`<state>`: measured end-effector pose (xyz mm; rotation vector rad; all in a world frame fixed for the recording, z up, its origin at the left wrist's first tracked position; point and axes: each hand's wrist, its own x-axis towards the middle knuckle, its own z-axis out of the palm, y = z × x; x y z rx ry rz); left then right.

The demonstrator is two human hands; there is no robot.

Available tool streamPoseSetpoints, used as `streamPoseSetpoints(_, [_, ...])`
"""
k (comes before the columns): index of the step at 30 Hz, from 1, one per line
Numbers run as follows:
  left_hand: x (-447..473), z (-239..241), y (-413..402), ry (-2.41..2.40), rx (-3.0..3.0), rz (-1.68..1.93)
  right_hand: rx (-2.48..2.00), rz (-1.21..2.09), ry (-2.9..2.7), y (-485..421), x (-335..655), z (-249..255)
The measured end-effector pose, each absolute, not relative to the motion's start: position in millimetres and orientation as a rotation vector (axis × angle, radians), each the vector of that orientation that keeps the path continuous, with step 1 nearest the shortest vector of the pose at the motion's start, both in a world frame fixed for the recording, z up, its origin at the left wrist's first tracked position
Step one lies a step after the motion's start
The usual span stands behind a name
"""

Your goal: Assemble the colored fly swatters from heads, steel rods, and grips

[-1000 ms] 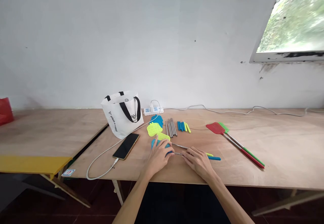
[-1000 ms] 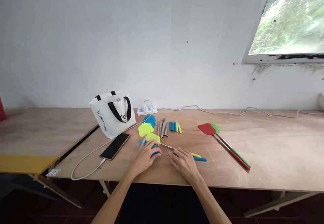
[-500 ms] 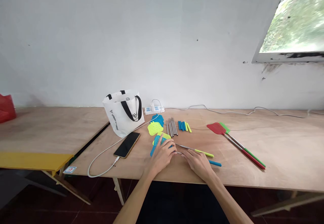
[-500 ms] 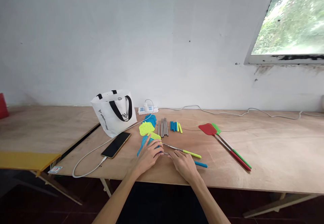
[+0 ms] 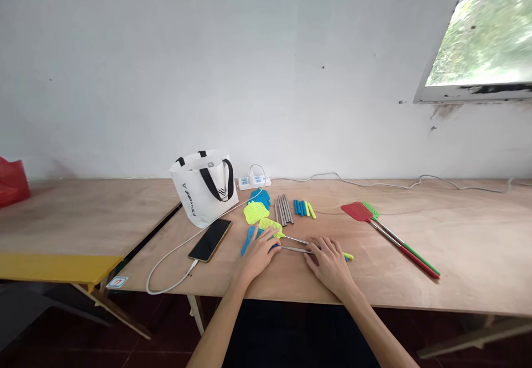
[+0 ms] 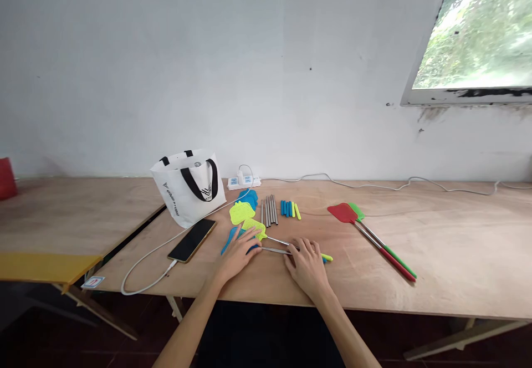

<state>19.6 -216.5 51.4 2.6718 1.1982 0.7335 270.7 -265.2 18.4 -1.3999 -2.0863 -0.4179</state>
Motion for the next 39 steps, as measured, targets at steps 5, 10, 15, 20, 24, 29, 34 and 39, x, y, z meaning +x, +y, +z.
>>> streamPoseSetpoints(5, [23.5, 48.3, -216.7, 1.209, 2.643, 0.771, -1.307, -0.197, -2.145, -260.1, 274.4, 13.8])
streamPoseSetpoints(10, [18.9, 54.9, -217.7, 1.18, 2.557, 0.765, -1.216, -0.116, -2.173, -254.9, 277.0, 12.7])
streamPoseSetpoints(15, [18.8, 58.1, -219.7, 1.276, 2.403, 0.784, -1.308, -0.262, -2.172, -255.6, 275.1, 6.0])
streamPoseSetpoints(20, [16.4, 53.5, -216.0, 1.366, 2.367, 0.793, -1.481, -0.45, -2.038, -256.9, 276.6, -1.2])
streamPoseSetpoints(24, [13.8, 48.2, -212.8, 1.438, 2.35, 0.804, -1.493, -0.496, -1.986, -256.1, 282.3, 0.6])
streamPoseSetpoints(29, [16.0, 47.6, -213.5, 1.468, 2.37, 0.771, -1.571, -0.577, -1.914, -259.0, 285.4, 4.3])
streamPoseSetpoints(34, [36.4, 54.6, -226.6, 1.676, 2.383, 0.845, -1.619, -0.621, -1.879, -262.5, 282.0, 9.4])
streamPoseSetpoints(39, [65.7, 54.2, -246.3, 1.562, 2.376, 0.61, -1.452, -0.392, -2.093, -262.0, 277.7, 12.2])
